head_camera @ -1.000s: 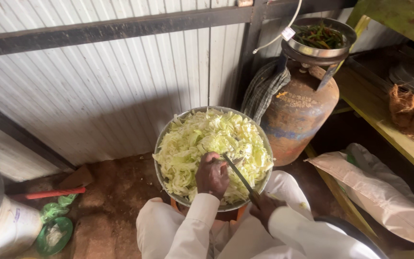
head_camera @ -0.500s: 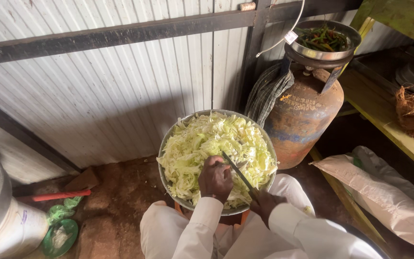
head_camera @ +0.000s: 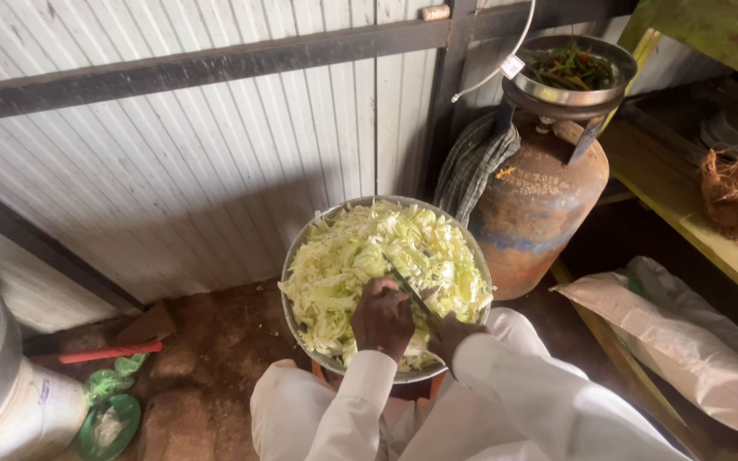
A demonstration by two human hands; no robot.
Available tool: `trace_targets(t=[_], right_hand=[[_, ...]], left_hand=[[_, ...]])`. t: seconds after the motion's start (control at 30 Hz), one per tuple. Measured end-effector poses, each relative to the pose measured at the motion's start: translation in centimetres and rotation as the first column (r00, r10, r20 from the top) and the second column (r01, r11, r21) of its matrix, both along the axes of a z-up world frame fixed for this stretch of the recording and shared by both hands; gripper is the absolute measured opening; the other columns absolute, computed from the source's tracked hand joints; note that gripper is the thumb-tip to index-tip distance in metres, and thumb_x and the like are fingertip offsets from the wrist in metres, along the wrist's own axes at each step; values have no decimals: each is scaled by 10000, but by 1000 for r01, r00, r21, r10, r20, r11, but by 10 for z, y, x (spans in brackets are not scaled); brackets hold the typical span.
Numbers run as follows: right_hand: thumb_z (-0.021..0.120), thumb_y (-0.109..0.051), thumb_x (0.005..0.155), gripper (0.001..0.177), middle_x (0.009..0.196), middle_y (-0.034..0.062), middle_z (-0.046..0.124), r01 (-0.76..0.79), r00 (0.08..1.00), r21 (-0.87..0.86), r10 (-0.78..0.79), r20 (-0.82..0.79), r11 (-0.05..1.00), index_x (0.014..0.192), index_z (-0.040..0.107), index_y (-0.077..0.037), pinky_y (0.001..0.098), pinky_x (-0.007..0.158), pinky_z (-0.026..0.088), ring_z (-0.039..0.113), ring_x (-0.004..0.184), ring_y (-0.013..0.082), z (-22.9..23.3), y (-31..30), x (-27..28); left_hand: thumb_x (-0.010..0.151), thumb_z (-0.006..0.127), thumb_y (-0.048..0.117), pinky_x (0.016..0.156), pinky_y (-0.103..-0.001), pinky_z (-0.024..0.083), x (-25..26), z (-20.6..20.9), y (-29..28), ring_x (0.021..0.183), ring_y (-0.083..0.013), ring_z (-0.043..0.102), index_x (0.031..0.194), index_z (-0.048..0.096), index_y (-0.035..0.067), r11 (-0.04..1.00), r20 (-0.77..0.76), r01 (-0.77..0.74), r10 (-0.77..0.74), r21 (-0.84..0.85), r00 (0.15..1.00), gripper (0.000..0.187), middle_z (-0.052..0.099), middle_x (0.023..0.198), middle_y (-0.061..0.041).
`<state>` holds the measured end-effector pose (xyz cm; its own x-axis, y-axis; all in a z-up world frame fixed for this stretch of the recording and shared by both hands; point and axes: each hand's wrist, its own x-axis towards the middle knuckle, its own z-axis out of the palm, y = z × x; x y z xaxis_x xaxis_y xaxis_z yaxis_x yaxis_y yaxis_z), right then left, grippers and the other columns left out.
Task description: The person is chopping cabbage in a bowl using a knife and a small cleaver-like tool.
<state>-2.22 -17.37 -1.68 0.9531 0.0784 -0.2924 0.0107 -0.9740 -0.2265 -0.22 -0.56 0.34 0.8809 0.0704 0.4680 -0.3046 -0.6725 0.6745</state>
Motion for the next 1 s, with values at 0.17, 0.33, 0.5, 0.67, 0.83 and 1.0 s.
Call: trace_targets(t=[0.17,0.33,0.5,0.67,0.83,1.0], right_hand=[[579,-432,942,335,894,95,723,176,983,196,-161,-91,965,1160,573,-178,421,780,589,748,837,292,15,-16,-30],[513,-412,990,325,767,49,723,222,930,152,-162,-330,963,1101,587,-116,364,723,621,749,704,182,62,-13,-31],[526,-387,982,284,704,32,720,183,949,208,-117,-292,961,1093,606,-138,328,732,584,738,682,150,54,-17,-22],[613,-233,821,296,888,38,651,-525,840,-4,519,160,851,1114,648,-210,354,609,564,720,707,149,15,-37,-15],[563,-358,968,257,763,-2,689,19,972,193,27,-233,981,1134,607,-166,315,716,583,732,705,118,17,-24,-14],[555,-418,971,318,774,45,719,229,946,228,-161,-281,946,1193,589,-194,343,751,594,748,732,180,42,-6,-24]], left_hand=[[829,689,141,792,-363,582,0,3,0,916,-236,723,818,805,112,999,-35,-6,4,-41,999,120,691,1147,-41],[826,682,139,793,-371,583,3,9,-1,897,-240,723,809,802,115,999,-83,-4,2,-32,997,123,693,1112,-47],[862,646,174,804,-387,576,10,19,2,890,-257,721,835,794,112,999,-186,2,-10,-43,983,163,699,1110,-51],[899,600,164,859,-413,572,10,13,4,956,-296,720,904,804,108,996,-179,47,-60,-77,982,211,715,1126,-80],[855,655,134,946,-433,556,7,-3,14,1107,-373,661,1096,739,20,977,95,199,-206,79,974,280,658,1227,-196],[888,682,165,914,-419,561,5,-9,14,1098,-336,667,1018,772,47,977,112,204,-210,59,971,197,688,1197,-159]])
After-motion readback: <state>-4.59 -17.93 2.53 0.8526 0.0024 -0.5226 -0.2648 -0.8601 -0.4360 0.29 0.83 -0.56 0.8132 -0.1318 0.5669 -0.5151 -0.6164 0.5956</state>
